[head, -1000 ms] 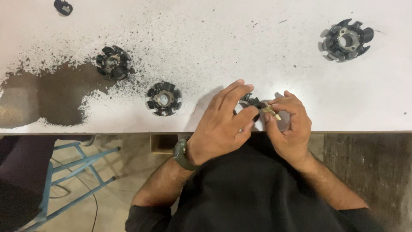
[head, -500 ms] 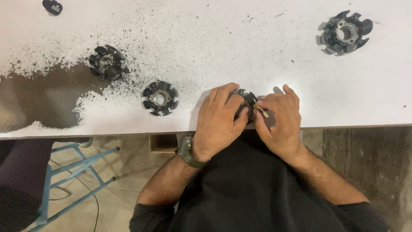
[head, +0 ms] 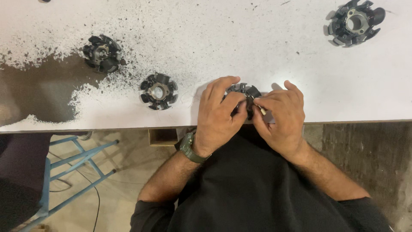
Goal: The person sits at a white workbench and assembles small black plastic rotor-like components one at a time, fitting parts together by hand and using a small screwdriver-like tool to tighten or adjust each assembly. Finished assemblies are set aside on the table as the person picks up the next part.
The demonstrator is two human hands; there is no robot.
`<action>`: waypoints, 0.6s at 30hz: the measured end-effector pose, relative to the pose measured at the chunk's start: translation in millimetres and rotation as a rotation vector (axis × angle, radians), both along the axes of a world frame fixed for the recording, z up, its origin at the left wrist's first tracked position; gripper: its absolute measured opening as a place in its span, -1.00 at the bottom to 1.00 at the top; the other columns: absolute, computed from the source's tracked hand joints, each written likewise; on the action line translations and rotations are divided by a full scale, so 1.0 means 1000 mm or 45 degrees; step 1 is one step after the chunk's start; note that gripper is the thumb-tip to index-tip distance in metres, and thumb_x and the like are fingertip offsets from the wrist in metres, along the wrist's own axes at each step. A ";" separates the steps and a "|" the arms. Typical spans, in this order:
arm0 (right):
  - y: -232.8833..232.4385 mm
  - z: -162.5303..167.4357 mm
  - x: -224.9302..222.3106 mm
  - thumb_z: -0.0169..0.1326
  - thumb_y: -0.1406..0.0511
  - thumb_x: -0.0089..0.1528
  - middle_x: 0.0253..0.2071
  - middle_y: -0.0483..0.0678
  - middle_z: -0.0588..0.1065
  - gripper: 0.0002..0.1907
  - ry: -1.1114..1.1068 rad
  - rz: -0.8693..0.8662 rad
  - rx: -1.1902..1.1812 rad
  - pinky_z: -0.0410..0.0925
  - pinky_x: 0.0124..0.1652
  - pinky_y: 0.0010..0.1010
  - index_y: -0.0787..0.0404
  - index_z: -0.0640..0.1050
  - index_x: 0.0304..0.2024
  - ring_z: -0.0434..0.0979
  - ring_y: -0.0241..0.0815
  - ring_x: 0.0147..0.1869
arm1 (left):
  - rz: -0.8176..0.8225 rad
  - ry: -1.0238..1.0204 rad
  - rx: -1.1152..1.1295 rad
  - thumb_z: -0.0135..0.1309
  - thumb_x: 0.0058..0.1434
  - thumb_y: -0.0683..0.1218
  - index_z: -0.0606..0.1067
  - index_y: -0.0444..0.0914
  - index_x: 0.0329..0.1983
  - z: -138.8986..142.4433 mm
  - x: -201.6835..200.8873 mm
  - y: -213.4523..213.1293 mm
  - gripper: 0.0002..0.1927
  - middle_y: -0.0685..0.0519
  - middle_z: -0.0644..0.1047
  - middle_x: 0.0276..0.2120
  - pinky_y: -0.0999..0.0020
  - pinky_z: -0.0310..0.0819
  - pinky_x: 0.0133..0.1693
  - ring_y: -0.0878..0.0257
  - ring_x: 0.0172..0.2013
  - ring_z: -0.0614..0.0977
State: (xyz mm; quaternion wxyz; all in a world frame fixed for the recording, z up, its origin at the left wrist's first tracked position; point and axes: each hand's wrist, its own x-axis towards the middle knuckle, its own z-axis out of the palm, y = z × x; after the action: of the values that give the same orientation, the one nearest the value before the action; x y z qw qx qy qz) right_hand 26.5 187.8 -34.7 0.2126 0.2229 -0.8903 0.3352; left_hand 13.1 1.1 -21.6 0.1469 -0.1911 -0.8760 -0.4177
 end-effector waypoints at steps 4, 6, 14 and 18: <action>0.000 0.008 -0.003 0.31 0.45 0.17 -0.22 -0.07 0.53 -0.72 -0.088 0.004 -0.019 0.29 0.38 0.02 0.18 0.55 -0.11 0.54 -0.07 -0.05 | -0.023 -0.051 -0.026 0.25 0.11 -0.19 0.51 -0.24 -0.28 0.003 0.001 0.003 -0.85 -0.04 0.45 0.17 0.02 0.34 0.23 -0.02 0.23 0.45; 0.002 0.013 -0.005 0.30 0.45 0.16 -0.26 -0.09 0.53 -0.74 -0.141 0.027 -0.010 0.30 0.38 0.05 0.18 0.56 -0.13 0.56 -0.11 -0.12 | -0.026 -0.083 -0.019 0.25 0.14 -0.18 0.51 -0.23 -0.26 0.004 0.002 0.005 -0.85 -0.03 0.46 0.18 0.03 0.33 0.24 -0.01 0.24 0.44; 0.004 0.016 -0.003 0.27 0.45 0.24 -0.19 -0.08 0.57 -0.77 -0.187 0.031 -0.086 0.38 0.38 0.01 0.21 0.54 -0.09 0.61 -0.09 -0.06 | 0.057 -0.068 -0.081 0.23 0.17 -0.18 0.46 -0.25 -0.28 -0.004 0.000 0.014 -0.84 -0.04 0.47 0.16 0.00 0.31 0.18 0.00 0.18 0.47; 0.008 0.011 0.001 0.28 0.44 0.24 -0.12 -0.04 0.59 -0.74 -0.136 0.036 -0.135 0.40 0.33 0.00 0.23 0.52 -0.05 0.63 -0.03 0.02 | 0.084 -0.010 -0.090 0.19 0.17 -0.21 0.44 -0.28 -0.27 -0.010 0.001 0.015 -0.85 -0.04 0.47 0.15 0.00 0.31 0.19 0.00 0.18 0.46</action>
State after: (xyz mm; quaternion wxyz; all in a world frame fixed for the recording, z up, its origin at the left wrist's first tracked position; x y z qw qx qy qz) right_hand 27.9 195.6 -23.3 0.1716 0.2055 -0.8782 0.3962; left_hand 14.3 16.2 -31.4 0.1504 -0.1654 -0.8966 -0.3823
